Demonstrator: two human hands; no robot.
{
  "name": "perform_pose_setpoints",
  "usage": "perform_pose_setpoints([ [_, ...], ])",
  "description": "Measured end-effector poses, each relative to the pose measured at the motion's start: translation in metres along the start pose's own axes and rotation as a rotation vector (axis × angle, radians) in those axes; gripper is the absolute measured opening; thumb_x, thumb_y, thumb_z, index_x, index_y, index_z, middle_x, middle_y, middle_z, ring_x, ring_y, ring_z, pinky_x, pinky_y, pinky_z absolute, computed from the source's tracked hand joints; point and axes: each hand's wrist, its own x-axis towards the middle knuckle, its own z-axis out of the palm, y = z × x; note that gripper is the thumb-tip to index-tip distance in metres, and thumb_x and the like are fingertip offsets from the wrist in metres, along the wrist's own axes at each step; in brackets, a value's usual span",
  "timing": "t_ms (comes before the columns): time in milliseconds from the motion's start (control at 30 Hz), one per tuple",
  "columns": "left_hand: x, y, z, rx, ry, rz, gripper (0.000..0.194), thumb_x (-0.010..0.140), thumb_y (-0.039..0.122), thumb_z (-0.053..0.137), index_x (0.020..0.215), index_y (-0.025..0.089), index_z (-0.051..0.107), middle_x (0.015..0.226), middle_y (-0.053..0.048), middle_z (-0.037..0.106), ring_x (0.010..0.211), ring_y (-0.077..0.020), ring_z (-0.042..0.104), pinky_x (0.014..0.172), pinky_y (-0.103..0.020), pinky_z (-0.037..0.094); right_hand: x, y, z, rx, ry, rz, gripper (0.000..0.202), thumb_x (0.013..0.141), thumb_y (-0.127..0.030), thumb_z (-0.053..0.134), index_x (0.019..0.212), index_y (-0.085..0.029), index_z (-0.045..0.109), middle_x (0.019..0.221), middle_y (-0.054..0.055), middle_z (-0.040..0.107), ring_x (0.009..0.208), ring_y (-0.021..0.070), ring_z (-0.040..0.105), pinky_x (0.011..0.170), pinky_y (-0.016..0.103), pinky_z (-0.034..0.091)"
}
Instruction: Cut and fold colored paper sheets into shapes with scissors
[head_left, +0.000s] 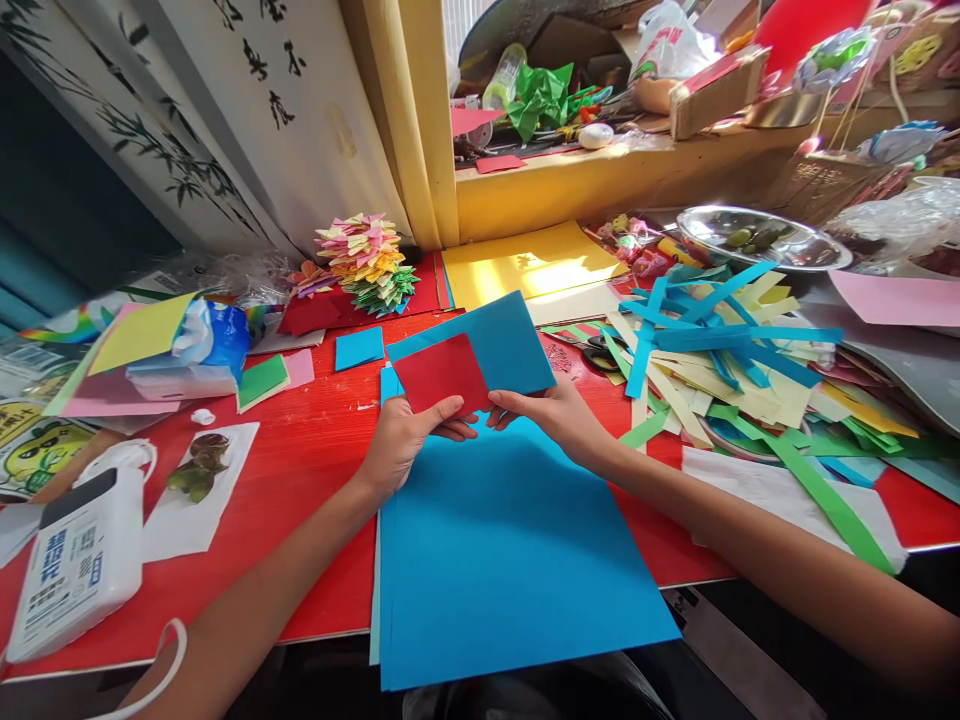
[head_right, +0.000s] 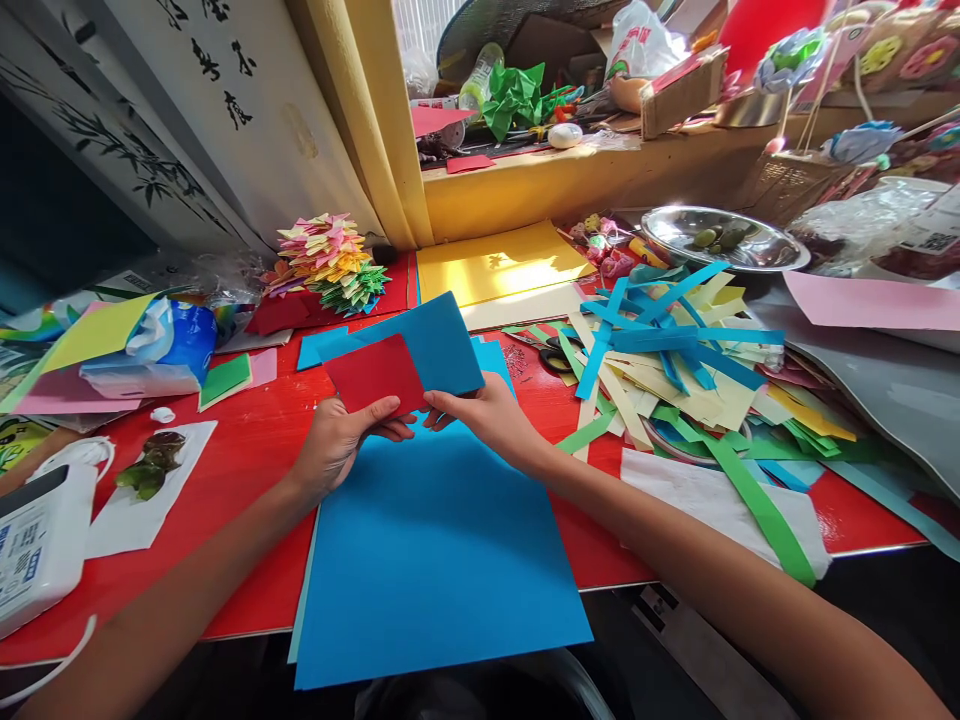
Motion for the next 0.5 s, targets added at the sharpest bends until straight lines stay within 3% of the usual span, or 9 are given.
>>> perform_pose_setpoints([
  [100, 0.003, 0.001, -0.004, 0.02, 0.035, 0.047, 0.027, 0.073, 0.037, 0.067, 0.067, 0.011, 0.069, 0.067, -0.008, 0.072, 0.062, -0.0199, 0.068, 0.062, -0.03, 0.056, 0.009, -0.008, -0.018, -0.16, -0.07, -0.034, 0.031, 0.074, -0.042, 0.066, 0.083, -0.013, 0.062, 0.076, 0.006, 0.066, 0.071, 0.0181, 0.064, 0.064, 0.031, 0.053],
  [200, 0.005, 0.001, -0.007, 0.019, 0.057, 0.08, 0.025, 0.074, 0.036, 0.066, 0.072, 0.011, 0.069, 0.069, -0.007, 0.072, 0.065, -0.0197, 0.068, 0.062, -0.03, 0.056, 0.016, -0.023, -0.047, -0.498, -0.079, -0.069, 0.027, 0.079, -0.04, 0.06, 0.086, -0.014, 0.062, 0.082, 0.007, 0.065, 0.075, 0.0193, 0.062, 0.063, 0.029, 0.05],
  [267, 0.006, 0.001, -0.008, 0.015, 0.058, 0.089, 0.026, 0.075, 0.036, 0.065, 0.073, 0.011, 0.069, 0.069, -0.008, 0.071, 0.067, -0.0198, 0.068, 0.063, -0.029, 0.056, 0.018, -0.033, -0.066, -0.916, 0.047, -0.027, 0.021, 0.083, -0.032, 0.055, 0.088, -0.015, 0.066, 0.083, 0.008, 0.066, 0.075, 0.0207, 0.062, 0.06, 0.029, 0.046],
  [367, 0.006, 0.001, -0.008, 0.022, 0.058, 0.091, 0.027, 0.075, 0.037, 0.064, 0.073, 0.011, 0.068, 0.071, -0.008, 0.072, 0.066, -0.0196, 0.068, 0.062, -0.03, 0.055, 0.017, -0.037, -0.086, -1.459, 0.206, 0.163, 0.023, 0.085, -0.02, 0.045, 0.08, -0.014, 0.067, 0.08, 0.014, 0.064, 0.074, 0.0255, 0.06, 0.054, 0.03, 0.038],
  [500, 0.006, 0.002, -0.007, 0.032, 0.052, 0.082, 0.027, 0.074, 0.038, 0.064, 0.075, 0.011, 0.068, 0.071, -0.008, 0.072, 0.065, -0.02, 0.068, 0.063, -0.031, 0.055, 0.017, -0.029, -0.094, -1.658, 0.269, 0.229, 0.019, 0.081, -0.016, 0.045, 0.084, -0.011, 0.064, 0.09, 0.02, 0.062, 0.083, 0.0313, 0.059, 0.052, 0.031, 0.035],
])
